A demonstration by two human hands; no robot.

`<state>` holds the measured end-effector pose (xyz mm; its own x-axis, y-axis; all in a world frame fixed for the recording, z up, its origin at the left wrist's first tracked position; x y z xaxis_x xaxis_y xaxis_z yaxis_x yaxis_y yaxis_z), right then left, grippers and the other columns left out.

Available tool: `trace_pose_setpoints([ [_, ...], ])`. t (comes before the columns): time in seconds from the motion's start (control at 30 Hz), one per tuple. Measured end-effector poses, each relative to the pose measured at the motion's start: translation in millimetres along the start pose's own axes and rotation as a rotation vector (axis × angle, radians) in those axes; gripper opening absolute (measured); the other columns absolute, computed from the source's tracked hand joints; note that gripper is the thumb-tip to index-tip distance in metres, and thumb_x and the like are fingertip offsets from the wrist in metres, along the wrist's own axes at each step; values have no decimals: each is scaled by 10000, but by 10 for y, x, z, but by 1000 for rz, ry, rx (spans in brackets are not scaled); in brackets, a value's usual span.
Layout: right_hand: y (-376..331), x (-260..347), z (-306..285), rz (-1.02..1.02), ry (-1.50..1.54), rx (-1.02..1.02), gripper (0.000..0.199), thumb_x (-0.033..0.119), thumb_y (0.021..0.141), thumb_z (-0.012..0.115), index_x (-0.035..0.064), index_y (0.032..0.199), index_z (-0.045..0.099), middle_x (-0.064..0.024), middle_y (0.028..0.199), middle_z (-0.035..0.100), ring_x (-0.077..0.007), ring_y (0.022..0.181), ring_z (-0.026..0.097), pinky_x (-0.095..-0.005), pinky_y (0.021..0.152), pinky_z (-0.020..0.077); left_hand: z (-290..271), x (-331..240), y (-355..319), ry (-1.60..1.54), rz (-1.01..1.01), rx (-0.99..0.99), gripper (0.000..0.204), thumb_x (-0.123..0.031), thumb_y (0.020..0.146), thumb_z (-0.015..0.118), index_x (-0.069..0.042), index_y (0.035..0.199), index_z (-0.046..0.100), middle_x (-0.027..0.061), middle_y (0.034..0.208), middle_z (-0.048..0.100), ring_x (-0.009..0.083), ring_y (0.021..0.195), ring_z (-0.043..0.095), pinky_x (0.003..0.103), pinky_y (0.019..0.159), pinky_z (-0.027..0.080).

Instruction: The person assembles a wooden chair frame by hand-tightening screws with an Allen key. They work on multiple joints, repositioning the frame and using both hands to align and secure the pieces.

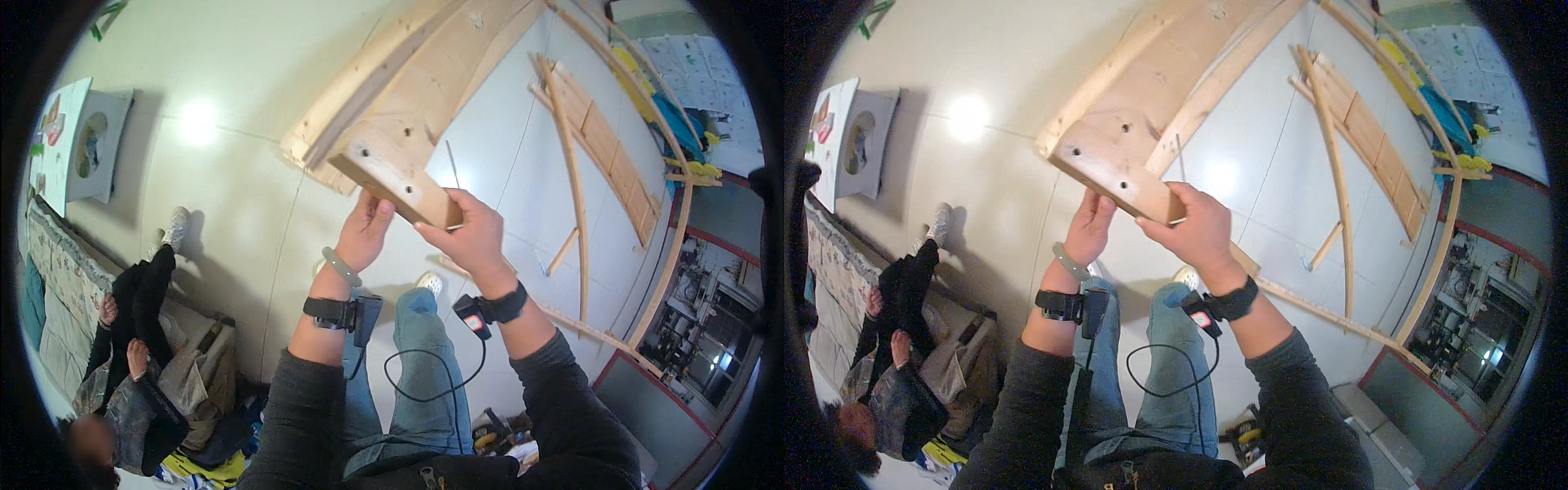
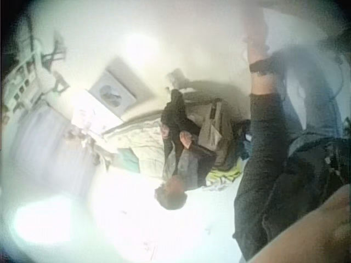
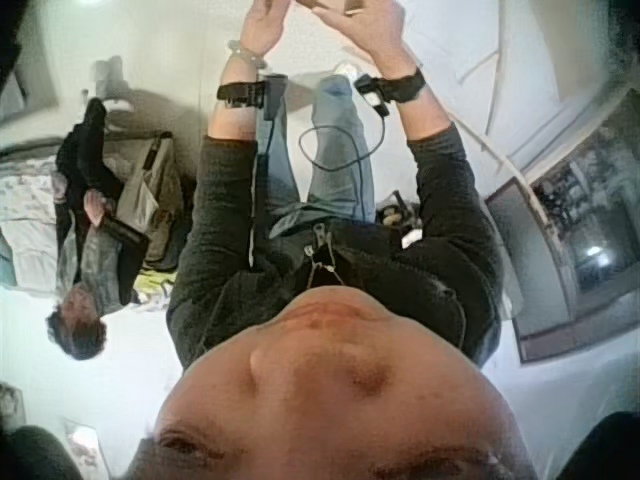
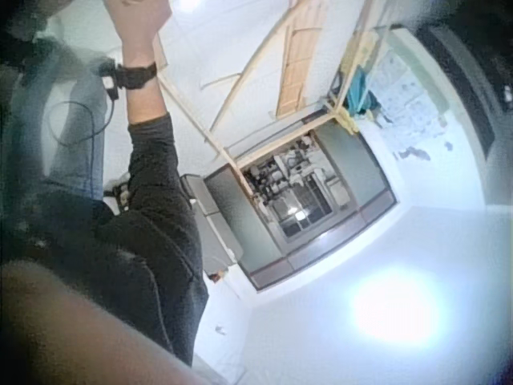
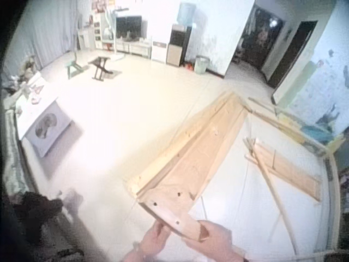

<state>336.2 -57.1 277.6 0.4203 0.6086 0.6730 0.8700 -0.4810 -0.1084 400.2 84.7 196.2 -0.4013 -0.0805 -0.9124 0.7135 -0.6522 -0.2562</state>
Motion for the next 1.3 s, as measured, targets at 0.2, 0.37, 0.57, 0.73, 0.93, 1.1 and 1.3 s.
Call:
trace_pose_setpoints([
  [0.2, 226, 627, -1140, 102, 190, -42, 467, 287, 595, 766, 24, 955, 624, -86, 787, 659, -147, 701, 633, -246, 650, 491, 750, -1481, 243, -22, 214, 38, 486, -332, 897, 524, 7, 1211, 373, 111, 1104, 531, 162, 1010, 516, 288, 870, 417],
  [0.37, 429, 870, -2248, 115, 506, -24, 394, 168, 642, 750, -13, 960, 603, -58, 829, 634, -93, 725, 575, -220, 663, 467, 1478, -2548, 525, 190, 346, 43, 526, -342, 847, 594, 36, 1148, 388, 156, 951, 605, 226, 839, 622, 300, 750, 493],
  [0.57, 517, 949, -3608, 40, 593, -41, 421, 182, 658, 758, -16, 995, 601, -59, 839, 623, -91, 720, 567, -205, 657, 458, 2397, -3482, 842, 566, 513, 116, 777, -491, 672, 724, 21, 1148, 384, 143, 899, 628, 252, 846, 627, 342, 780, 489],
  [0.73, 591, 827, -4603, 34, 404, -17, 456, 250, 664, 750, -31, 992, 606, -75, 835, 620, -117, 728, 567, -222, 672, 453, 3084, -4241, 1201, 63, 1062, 149, 1009, -463, 434, 848, -49, 1213, 358, 175, 1321, 336, 330, 1052, 515, 370, 879, 456],
  [0.93, 576, 541, -5833, -19, 236, -39, 506, 395, 633, 740, 0, 936, 645, -82, 837, 621, -157, 776, 557, -265, 722, 436, 4431, -4868, 1745, 681, 1374, 664, 832, -260, 443, 887, -55, 1134, 470, 142, 1181, 501, 265, 1039, 538, 354, 875, 455],
  [1.1, 486, 439, -7286, -271, 55, -772, 429, 428, 826, 594, 78, 1073, 604, -83, 899, 638, -146, 814, 600, -232, 751, 476, 5273, -5275, 2252, 515, 1000, 763, 558, -212, 519, 859, -13, 964, 588, 53, 891, 647, 130, 832, 602, 276, 730, 489],
  [1.3, -546, 262, -7775, -524, -202, -1198, 355, 304, 928, 452, 26, 1125, 551, -115, 1002, 633, -195, 897, 628, -293, 827, 484, 5964, -5680, 2530, 366, 1150, 789, 730, -408, 545, 820, 2, 1070, 520, 44, 1009, 588, 143, 909, 563, 287, 778, 476],
])
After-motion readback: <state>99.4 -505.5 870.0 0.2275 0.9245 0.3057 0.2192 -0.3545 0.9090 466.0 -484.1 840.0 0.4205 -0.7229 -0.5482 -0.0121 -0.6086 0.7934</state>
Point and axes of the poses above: each hand's wrist, its own y-axis towards the middle knuckle, its own z-axis out of the palm, x = y × z, the point moved 6 cm from there along y, towards the middle knuckle
